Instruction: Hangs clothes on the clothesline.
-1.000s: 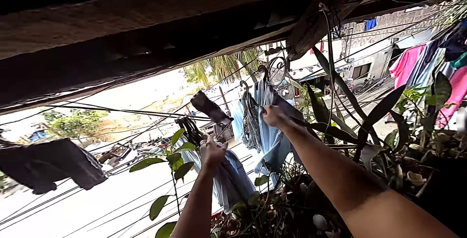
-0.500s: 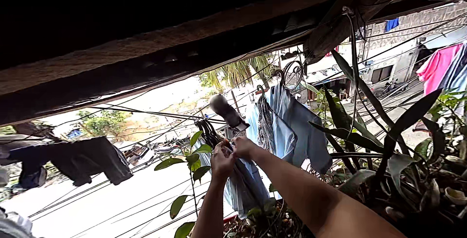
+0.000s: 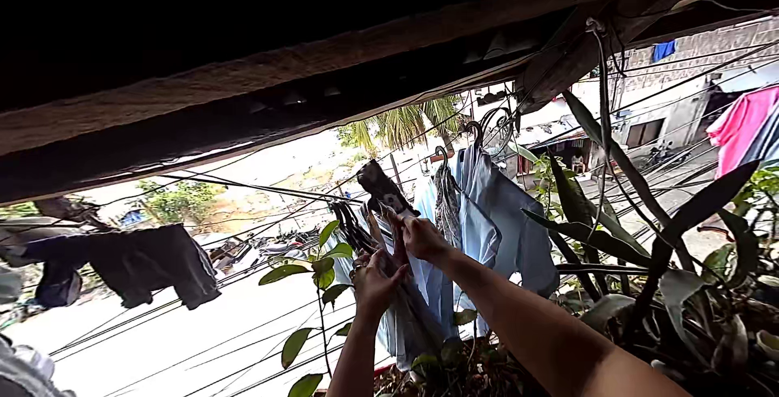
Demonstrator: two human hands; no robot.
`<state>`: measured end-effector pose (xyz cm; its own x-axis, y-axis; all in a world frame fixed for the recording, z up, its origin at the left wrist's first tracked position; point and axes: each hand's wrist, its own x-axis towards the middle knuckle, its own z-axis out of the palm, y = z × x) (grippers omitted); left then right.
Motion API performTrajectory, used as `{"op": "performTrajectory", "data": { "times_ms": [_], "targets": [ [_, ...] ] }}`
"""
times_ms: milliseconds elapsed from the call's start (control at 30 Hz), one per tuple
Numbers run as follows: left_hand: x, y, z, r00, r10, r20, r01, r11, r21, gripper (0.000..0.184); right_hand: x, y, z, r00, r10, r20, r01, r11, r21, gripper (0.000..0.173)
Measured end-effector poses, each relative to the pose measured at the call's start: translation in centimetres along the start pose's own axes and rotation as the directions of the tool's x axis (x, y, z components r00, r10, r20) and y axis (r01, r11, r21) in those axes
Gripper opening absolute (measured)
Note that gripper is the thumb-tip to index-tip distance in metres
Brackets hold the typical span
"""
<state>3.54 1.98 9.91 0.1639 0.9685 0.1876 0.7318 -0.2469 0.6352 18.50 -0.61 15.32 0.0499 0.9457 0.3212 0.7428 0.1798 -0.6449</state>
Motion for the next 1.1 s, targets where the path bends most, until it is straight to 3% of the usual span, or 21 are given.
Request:
{"op": "performTrajectory", "data": {
  "times_ms": [167,300,400,533,733,800,867,933,1000,1033,1100],
  "targets": [
    [0.1,0.4,0.8,0.996,-0.015,0.083,0.000,0.984,0.181,0.108,-0.5,3.5,-4.0,0.998,0.044,-0.047,-0.044,0.999,0.008,0.028],
    [-0.4,0.7,1.8,0.991,-0.061,0.119,0.011,0.926,0.378,0.133,0.3,4.7,-5.3,0.979,0.184,-0.085,-0.184,0.983,0.010,0.032],
    [-0.3,0.3,2.6,0.996,-0.036,0.087,-0.001,0.919,0.394,0.134,1.4,4.9,-5.9,0.955,0.291,-0.063,-0.293,0.956,-0.018,0.033],
    [-0.3,0.1,2.8,0.998,-0.020,0.057,-0.005,0.917,0.398,0.129,2.5,6.6,-4.4,0.962,0.263,-0.071,-0.268,0.960,-0.075,0.030],
    [-0.6,-0.5,2.5,0.997,-0.074,0.004,0.072,0.977,0.202,0.140,1.8,6.8,-3.1,0.968,0.231,-0.099,-0.245,0.957,-0.158,0.033],
    [-0.6,-1.4,2.6,0.995,-0.090,0.033,0.086,0.991,0.099,0.144,1.1,5.6,-2.7,0.964,0.225,-0.140,-0.253,0.938,-0.236,0.046],
    [-0.5,-2.1,2.6,0.998,-0.059,0.036,0.058,0.997,0.042,0.144,0.5,4.6,-1.7,0.969,0.114,-0.219,-0.185,0.923,-0.337,0.062],
    [-0.6,-2.2,2.4,0.999,-0.021,0.031,0.021,1.000,0.009,0.143,0.1,4.2,0.1,0.949,-0.101,-0.300,-0.019,0.928,-0.373,0.061],
    [-0.5,-2.5,2.4,1.000,0.022,0.020,-0.022,0.999,-0.026,0.142,0.2,3.5,1.8,0.955,-0.211,-0.210,0.146,0.947,-0.286,0.043],
    [-0.4,-2.8,2.4,0.999,0.048,0.015,-0.047,0.997,-0.066,0.140,0.6,3.0,2.5,0.976,-0.190,-0.105,0.168,0.968,-0.189,0.036],
    [-0.1,-3.5,2.1,0.999,0.031,0.018,-0.026,0.969,-0.247,0.127,1.6,2.2,4.0,0.992,-0.083,0.100,0.087,0.995,-0.037,0.039]
  ]
}}
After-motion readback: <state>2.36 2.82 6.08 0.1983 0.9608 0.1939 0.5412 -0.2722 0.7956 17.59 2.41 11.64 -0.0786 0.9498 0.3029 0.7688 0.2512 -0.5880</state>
